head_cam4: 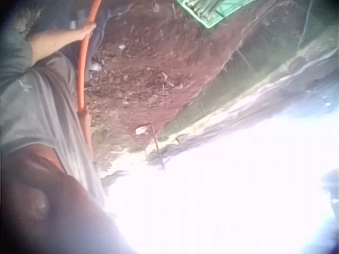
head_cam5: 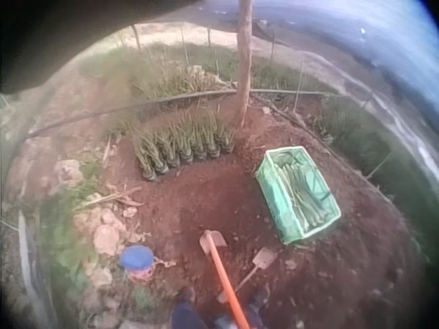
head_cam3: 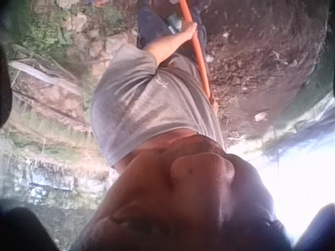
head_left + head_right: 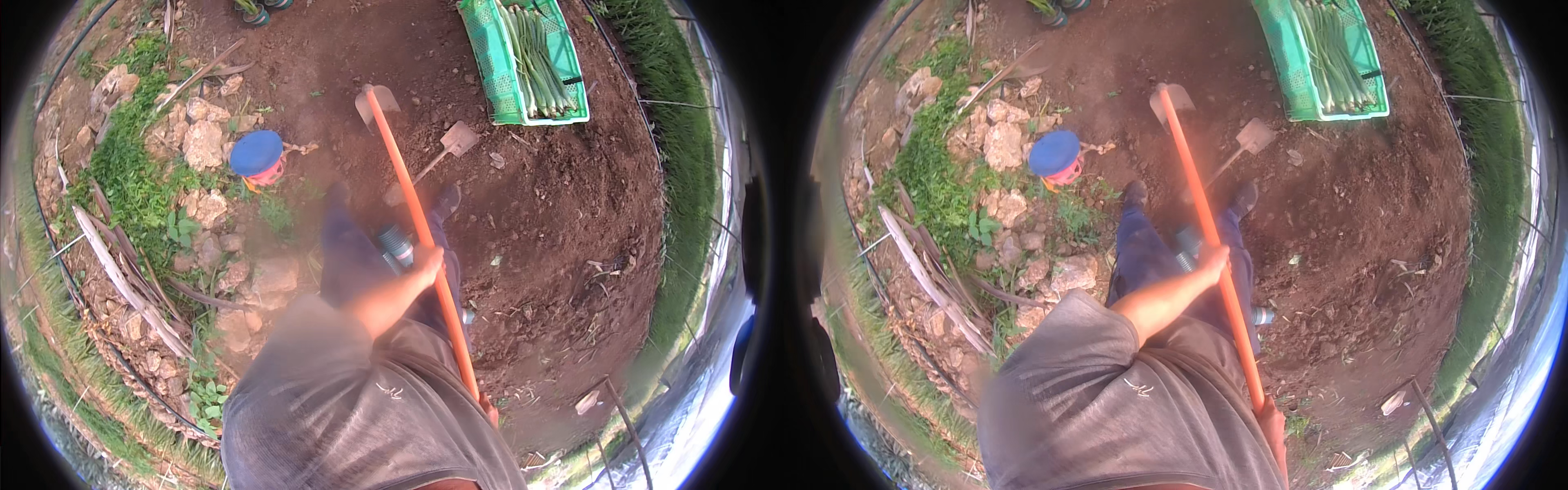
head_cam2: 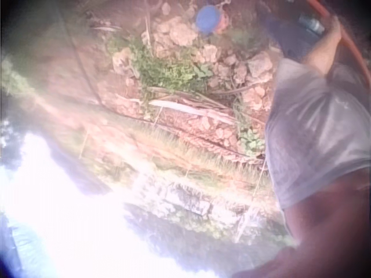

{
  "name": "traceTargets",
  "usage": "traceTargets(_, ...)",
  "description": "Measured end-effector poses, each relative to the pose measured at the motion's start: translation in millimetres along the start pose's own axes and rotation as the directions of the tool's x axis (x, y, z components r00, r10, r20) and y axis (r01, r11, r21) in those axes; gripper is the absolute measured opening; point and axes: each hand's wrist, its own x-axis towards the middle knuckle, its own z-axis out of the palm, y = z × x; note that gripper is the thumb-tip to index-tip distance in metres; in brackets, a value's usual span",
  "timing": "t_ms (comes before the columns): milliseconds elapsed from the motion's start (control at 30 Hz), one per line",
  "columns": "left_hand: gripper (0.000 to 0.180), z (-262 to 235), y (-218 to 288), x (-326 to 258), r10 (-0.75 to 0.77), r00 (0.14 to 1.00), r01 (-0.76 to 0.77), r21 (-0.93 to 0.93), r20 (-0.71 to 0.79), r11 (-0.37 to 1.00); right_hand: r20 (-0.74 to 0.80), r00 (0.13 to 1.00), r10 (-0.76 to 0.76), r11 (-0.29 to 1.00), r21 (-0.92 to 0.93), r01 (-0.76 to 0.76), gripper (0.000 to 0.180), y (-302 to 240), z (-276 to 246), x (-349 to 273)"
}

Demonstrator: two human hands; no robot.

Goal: The person kneels in a garden bed, places potted plants into the soil, and uses a hand trowel and hoe to dig and level the ground. They handle multiple potted plants and a green crate of seedlings, arranging them in rows.

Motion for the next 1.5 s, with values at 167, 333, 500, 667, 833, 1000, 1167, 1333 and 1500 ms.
traceTargets(167, 0.014, -0.6, -57.2, -75.1, -0.105, 0.993, 0.098, 0.124, 0.054, 0.987, -0.076, 0.997, 0.027, 0.988, -0.149, -0.038, 0.031, 83.5, 40.8, -58.2)
traceTargets(333, 0.014, 28.2, 11.1, -13.3, 0.058, 0.993, -0.063, 0.041, 0.105, 0.997, -0.097, 0.979, -0.177, 0.984, 0.002, 0.178, 0.033, 30.1, 38.4, 15.1)
traceTargets(500, 0.023, 88.0, 182.2, 80.4, 0.396, 0.904, -0.418, 0.138, 0.161, 0.898, -0.216, 0.846, -0.488, 0.867, -0.006, 0.499, 0.033, -130.7, -26.3, 122.8)
traceTargets(667, 0.020, 141.7, 220.4, 113.8, 0.360, 0.932, -0.352, 0.291, 0.029, 0.890, -0.157, 0.867, -0.473, 0.878, -0.002, 0.479, 0.033, -170.0, -69.7, 155.1)
traceTargets(833, 0.014, 148.3, 90.3, 65.7, 0.240, 0.971, -0.231, 0.287, 0.002, 0.930, -0.111, 0.912, -0.394, 0.916, 0.029, 0.400, 0.033, -59.5, -73.1, 113.1)
traceTargets(1000, 0.015, 134.1, 19.0, 18.5, 0.143, 0.987, -0.159, 0.294, 0.076, 0.942, -0.032, 0.978, -0.204, 0.979, 0.008, 0.205, 0.035, -2.8, -67.5, 55.0)
traceTargets(1167, 0.021, 129.0, 42.0, 28.8, 0.166, 0.980, -0.192, 0.292, 0.112, 0.937, -0.027, 0.981, -0.190, 0.979, 0.068, 0.191, 0.036, -42.0, -83.0, 25.9)
traceTargets(1333, 0.022, 124.4, 73.4, 46.7, 0.160, 0.979, -0.192, 0.302, 0.130, 0.934, -0.016, 0.968, -0.251, 0.967, 0.032, 0.251, 0.043, -90.8, -94.1, -0.9)
traceTargets(1500, 0.025, 106.1, 107.6, 54.2, 0.169, 0.977, -0.199, 0.282, 0.127, 0.939, -0.016, 0.956, -0.293, 0.955, 0.051, 0.294, 0.053, -121.9, -68.7, -12.6)
